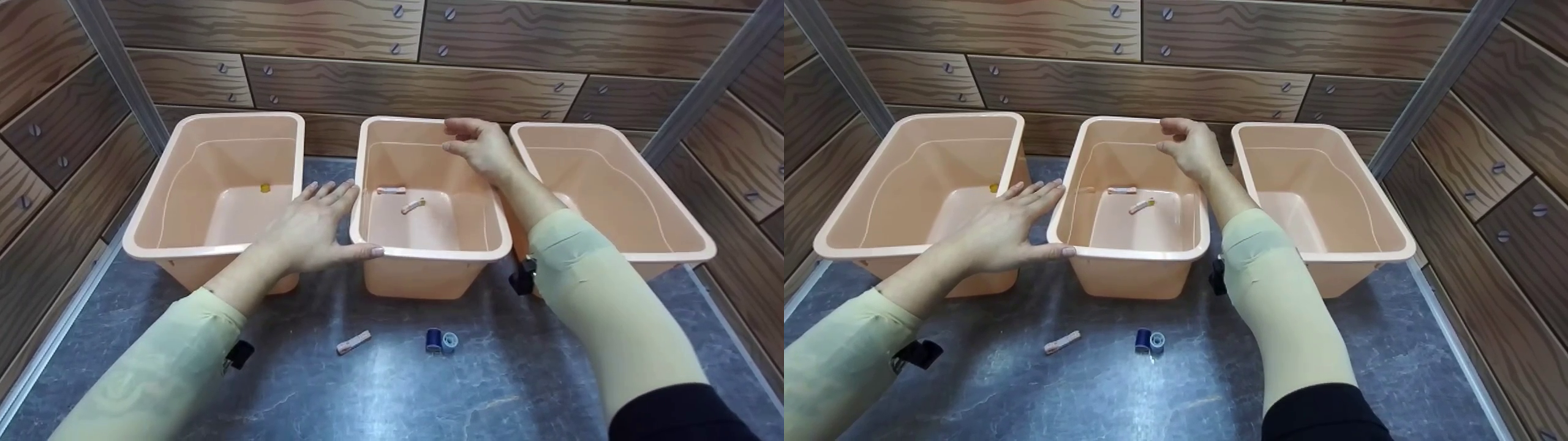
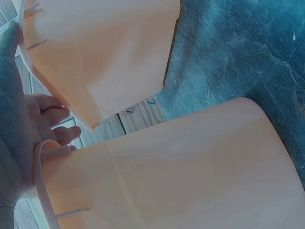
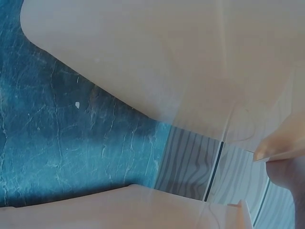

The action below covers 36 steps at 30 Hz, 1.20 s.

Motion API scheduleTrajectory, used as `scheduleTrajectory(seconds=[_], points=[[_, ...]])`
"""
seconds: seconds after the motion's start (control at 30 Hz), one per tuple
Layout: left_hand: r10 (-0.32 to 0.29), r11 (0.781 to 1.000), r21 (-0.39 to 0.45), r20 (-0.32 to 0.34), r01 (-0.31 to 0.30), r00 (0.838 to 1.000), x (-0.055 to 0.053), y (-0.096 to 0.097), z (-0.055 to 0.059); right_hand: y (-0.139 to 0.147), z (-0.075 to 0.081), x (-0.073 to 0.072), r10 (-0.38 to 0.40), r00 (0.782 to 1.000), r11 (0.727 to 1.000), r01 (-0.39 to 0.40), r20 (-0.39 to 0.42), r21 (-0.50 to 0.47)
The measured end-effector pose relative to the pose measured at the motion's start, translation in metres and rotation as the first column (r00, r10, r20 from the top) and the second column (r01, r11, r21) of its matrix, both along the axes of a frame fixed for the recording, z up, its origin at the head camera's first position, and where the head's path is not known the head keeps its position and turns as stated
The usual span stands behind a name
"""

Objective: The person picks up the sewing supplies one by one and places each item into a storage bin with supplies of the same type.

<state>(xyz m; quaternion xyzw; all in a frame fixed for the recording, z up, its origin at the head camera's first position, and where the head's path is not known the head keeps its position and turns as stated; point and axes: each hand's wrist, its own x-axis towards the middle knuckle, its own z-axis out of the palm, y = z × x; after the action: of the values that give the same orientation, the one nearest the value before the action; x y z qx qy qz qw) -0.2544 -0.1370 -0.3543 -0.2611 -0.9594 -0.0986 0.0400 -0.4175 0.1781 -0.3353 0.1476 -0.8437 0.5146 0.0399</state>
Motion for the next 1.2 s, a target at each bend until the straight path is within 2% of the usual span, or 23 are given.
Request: scheduleTrajectory(seconds=[0.37, 0.63, 0.8, 0.97, 1.1, 1.2], points=[[-0.003, 1.0, 0.003, 0.017, 0.003, 1.0, -0.001, 0.005, -0.003, 0.006, -0.003, 0.006, -0.01, 1.0, 0.996, 0.009, -0.012, -0.085], [-0.004, 1.0, 0.011, 0.032, 0.003, 0.999, 0.0, 0.005, -0.002, 0.003, 0.013, 0.019, -0.036, 0.997, 0.997, 0.031, -0.07, -0.071], [0.002, 1.0, 0.001, 0.027, -0.002, 1.0, 0.002, 0.002, 0.001, -0.008, 0.029, 0.039, 0.007, 0.995, 0.998, -0.013, -0.104, -0.055], [0.002, 1.0, 0.0, 0.018, -0.002, 1.0, 0.002, 0.0, 0.003, -0.018, 0.042, 0.065, 0.061, 0.991, 0.994, -0.072, -0.118, -0.087], [0.0, 1.0, 0.006, 0.026, 0.0, 1.0, 0.002, 0.0, 0.003, -0.021, 0.046, 0.089, 0.106, 0.987, 0.984, -0.121, -0.117, -0.132], [-0.002, 1.0, 0.004, 0.025, 0.001, 1.0, 0.002, 0.001, 0.003, -0.023, 0.047, 0.105, 0.149, 0.979, 0.977, -0.167, -0.138, -0.131]])
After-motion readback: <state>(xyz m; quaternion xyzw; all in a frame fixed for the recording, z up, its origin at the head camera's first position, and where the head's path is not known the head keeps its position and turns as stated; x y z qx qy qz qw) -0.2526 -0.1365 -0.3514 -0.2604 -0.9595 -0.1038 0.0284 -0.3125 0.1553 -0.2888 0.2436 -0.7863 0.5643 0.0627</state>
